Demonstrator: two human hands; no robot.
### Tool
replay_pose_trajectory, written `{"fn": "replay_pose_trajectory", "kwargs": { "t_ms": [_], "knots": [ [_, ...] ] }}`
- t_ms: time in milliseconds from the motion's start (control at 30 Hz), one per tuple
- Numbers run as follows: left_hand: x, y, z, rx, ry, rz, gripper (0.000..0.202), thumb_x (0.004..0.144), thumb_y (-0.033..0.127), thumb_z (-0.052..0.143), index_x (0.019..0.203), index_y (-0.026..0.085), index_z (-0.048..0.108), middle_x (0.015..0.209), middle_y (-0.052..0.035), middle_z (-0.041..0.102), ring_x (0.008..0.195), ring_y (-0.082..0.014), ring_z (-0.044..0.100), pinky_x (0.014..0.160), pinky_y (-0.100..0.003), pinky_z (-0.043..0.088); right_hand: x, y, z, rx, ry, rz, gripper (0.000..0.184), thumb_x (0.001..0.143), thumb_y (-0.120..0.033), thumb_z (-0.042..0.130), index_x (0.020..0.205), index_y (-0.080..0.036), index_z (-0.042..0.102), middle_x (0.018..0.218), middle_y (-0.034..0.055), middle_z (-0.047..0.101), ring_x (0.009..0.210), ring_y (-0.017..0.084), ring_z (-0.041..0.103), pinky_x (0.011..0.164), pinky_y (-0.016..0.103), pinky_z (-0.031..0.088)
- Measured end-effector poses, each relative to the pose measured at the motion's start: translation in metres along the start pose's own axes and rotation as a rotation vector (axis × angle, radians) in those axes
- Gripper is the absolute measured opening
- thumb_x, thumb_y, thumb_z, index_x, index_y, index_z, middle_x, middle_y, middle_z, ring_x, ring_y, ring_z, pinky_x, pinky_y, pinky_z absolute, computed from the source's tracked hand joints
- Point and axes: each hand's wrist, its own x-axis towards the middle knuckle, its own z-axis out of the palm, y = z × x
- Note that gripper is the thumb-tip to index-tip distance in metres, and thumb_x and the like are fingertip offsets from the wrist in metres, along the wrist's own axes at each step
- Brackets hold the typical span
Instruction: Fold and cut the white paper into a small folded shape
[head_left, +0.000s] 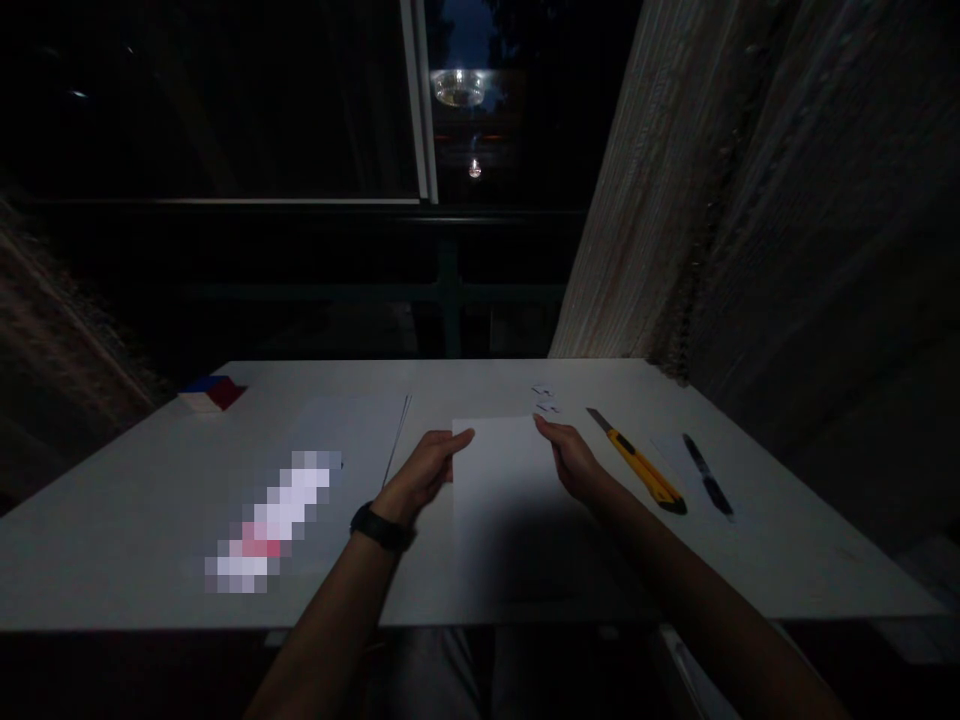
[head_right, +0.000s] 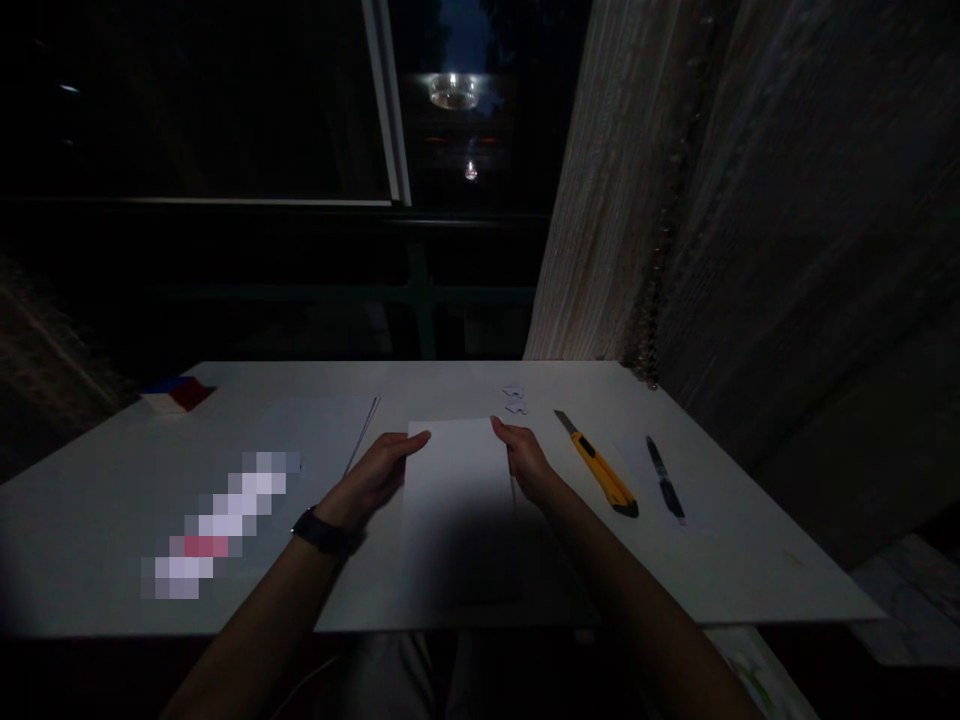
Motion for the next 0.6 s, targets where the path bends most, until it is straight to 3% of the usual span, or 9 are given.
{"fn": "replay_pose_trajectory", "kwargs": {
  "t_ms": [267, 433, 600],
  "knots": [
    [0.0008, -0.0016, -0.0016, -0.001, -0.038, -0.029, 0.031, 0.059, 0.040, 0.073, 0.056, 0.013, 0.059, 0.044, 0.0018, 0.049, 0.037, -0.0061, 0.042, 0.035, -0.018, 0.029, -0.0031, -0.0037, 0.0065, 0.136, 0.069, -0.026, 0.028, 0.060, -0.043, 0.070, 0.065, -0.016, 0.064, 0.069, 0.0047, 0.068, 0.078, 0.022, 0.062, 0.068, 0.031, 0.047],
    [0.0029, -0.0039, -0.0050, -0.019, -0.077, -0.083, 0.029, 0.060, 0.038, 0.074, 0.062, 0.011, 0.061, 0.054, -0.0013, 0.055, 0.043, -0.0073, 0.048, 0.040, -0.018, 0.037, -0.0052, -0.0064, 0.0074, 0.215, 0.109, 0.016, 0.020, 0.058, -0.032, 0.070, 0.068, -0.015, 0.065, 0.068, 0.0045, 0.068, 0.072, 0.023, 0.063, 0.061, 0.031, 0.046],
    [0.0013, -0.0037, -0.0028, 0.010, -0.094, -0.060, 0.033, 0.064, 0.042, 0.070, 0.062, 0.011, 0.062, 0.055, -0.0031, 0.057, 0.044, -0.0087, 0.050, 0.042, -0.020, 0.039, -0.0031, -0.0044, 0.0048, 0.168, 0.144, 0.059, 0.018, 0.060, -0.033, 0.066, 0.062, -0.016, 0.061, 0.060, 0.0043, 0.065, 0.061, 0.021, 0.060, 0.052, 0.029, 0.044]
  ]
}}
